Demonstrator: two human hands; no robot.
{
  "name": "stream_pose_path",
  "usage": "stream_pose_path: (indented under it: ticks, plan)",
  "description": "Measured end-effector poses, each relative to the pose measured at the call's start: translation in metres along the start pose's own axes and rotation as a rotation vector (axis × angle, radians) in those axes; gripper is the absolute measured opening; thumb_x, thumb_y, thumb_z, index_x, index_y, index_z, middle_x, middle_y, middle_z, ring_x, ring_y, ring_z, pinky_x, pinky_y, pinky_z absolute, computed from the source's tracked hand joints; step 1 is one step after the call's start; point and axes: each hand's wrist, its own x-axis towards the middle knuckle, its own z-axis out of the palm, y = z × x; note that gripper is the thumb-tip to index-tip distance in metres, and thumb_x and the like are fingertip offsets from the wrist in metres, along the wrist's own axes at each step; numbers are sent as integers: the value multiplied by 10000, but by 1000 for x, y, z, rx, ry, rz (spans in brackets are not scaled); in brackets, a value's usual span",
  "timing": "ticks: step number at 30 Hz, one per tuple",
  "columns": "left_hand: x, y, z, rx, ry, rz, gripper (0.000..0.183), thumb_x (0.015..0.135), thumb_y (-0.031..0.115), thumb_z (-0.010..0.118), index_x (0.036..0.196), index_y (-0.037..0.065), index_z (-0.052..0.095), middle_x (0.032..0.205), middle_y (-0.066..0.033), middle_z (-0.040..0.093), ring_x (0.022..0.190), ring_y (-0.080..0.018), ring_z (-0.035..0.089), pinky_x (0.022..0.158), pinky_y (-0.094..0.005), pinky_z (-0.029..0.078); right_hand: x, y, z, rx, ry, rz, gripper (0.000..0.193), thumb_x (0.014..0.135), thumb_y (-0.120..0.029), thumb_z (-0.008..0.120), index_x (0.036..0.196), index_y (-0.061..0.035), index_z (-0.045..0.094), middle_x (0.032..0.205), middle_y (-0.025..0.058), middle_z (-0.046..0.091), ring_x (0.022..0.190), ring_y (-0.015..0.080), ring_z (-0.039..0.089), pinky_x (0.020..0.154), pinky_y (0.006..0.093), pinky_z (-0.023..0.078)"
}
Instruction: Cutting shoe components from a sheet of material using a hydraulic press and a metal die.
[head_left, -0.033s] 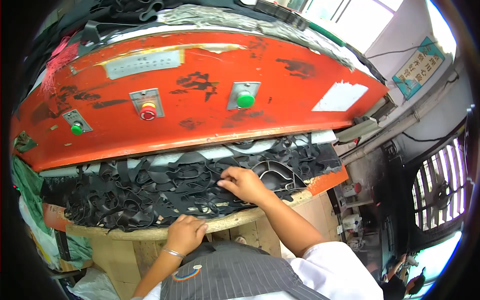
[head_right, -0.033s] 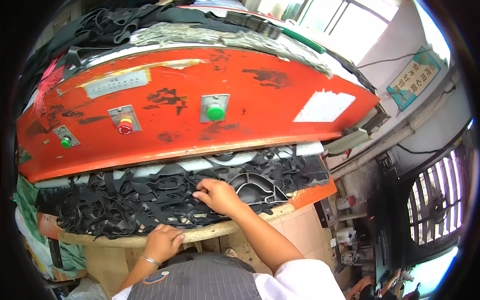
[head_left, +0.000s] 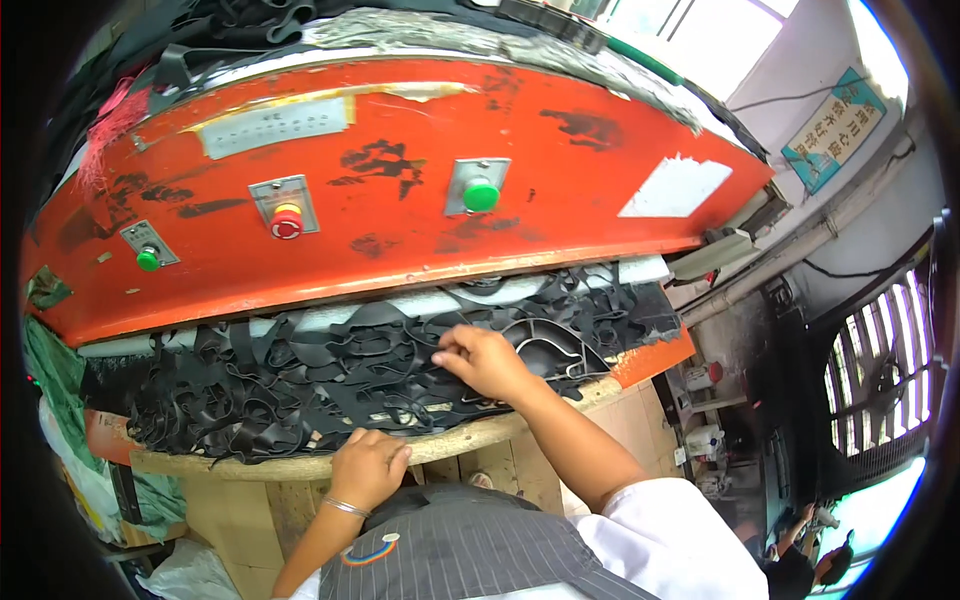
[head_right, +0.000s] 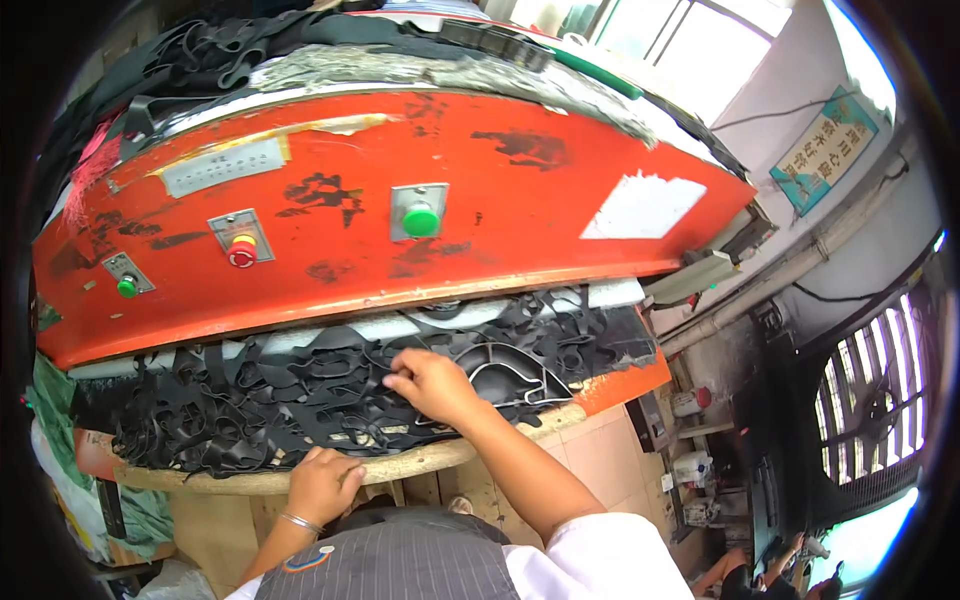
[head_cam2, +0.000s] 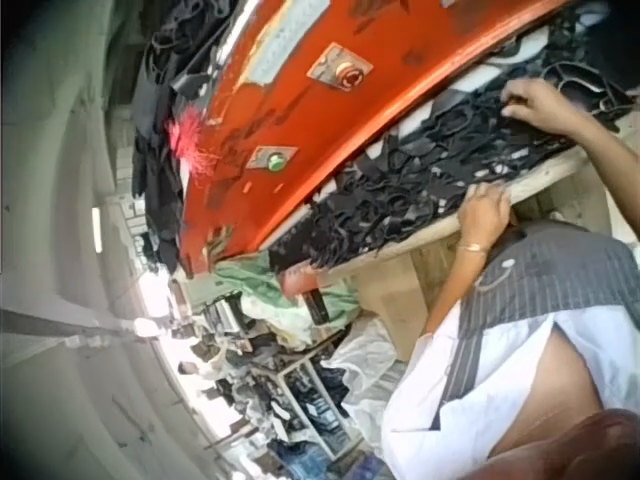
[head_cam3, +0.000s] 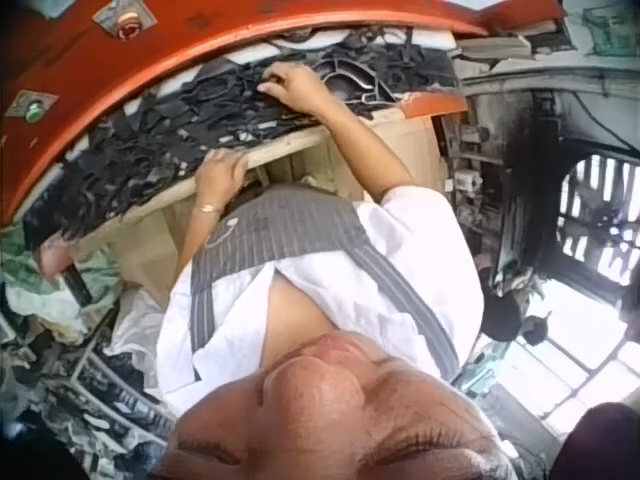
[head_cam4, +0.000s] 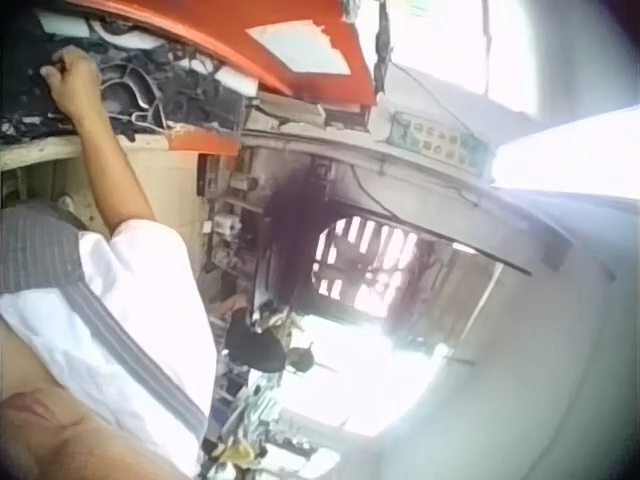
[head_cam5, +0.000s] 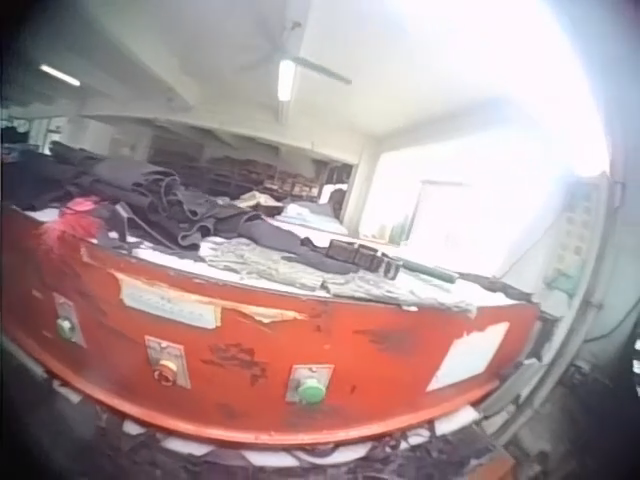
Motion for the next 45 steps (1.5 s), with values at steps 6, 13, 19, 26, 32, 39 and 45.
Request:
stream_pose_path:
  ticks: [6, 13, 19, 26, 32, 39, 45]
  plan:
    - [12, 19, 19, 109, 76, -59, 129, 716, 194, 689, 779, 93, 738, 736, -67, 629, 734, -284, 580, 653, -387, 486, 54, 64, -49, -354, 448, -6, 342, 796, -226, 735, 1056, -26, 638, 1038, 139, 643, 985, 314, 604, 829, 401, 505]
    - [44, 17, 5, 56, -97, -151, 103, 706, 166, 685, 663, 75, 709, 682, -89, 644, 693, -282, 592, 654, -383, 462, 112, 99, -73, -533, 14, 30, 466, 746, -249, 757, 1138, -50, 601, 1138, 127, 573, 1119, 323, 524, 894, 426, 486]
    - [169, 50, -6, -11, -70, 33, 109, 769, 143, 691, 837, 58, 699, 859, -98, 689, 803, -288, 619, 772, -378, 455, 116, 121, -71, -397, -38, -61, 395, 768, -234, 730, 1084, -37, 596, 1080, 124, 549, 1079, 325, 502, 908, 401, 475]
    - [303, 12, 106, -84, -150, 43, 396, 987, 263, 438, 1300, 61, 572, 1379, -139, 530, 1325, -343, 428, 1079, -476, 316, 111, 139, -79, -308, -72, -385, 317, 741, -179, 740, 974, -30, 585, 987, 132, 551, 990, 318, 529, 820, 408, 494]
    - [292, 26, 122, 316, -146, 133, 440, 913, 362, 559, 1296, 150, 599, 1445, -94, 476, 1357, -325, 387, 1048, -553, 281, 113, 198, -187, -191, 94, -263, 407, 736, -226, 765, 1037, 1, 612, 1027, 182, 602, 989, 383, 565, 864, 430, 467]
    - [320, 67, 143, 266, -48, 196, 372, 877, 274, 618, 1204, 101, 644, 1281, -64, 617, 1254, -277, 495, 1036, -493, 286, 53, 242, -226, -256, 179, 184, 396, 859, -218, 678, 1141, 13, 524, 1077, 220, 589, 1001, 410, 571, 881, 447, 453]
    - [335, 65, 206, 143, -43, 327, 297, 893, 261, 600, 1124, 97, 690, 1276, -50, 618, 1260, -277, 496, 1039, -433, 369, 14, 236, -237, -56, 263, 326, 331, 898, -187, 662, 1148, -6, 542, 912, 84, 614, 849, 198, 601, 774, 346, 484]
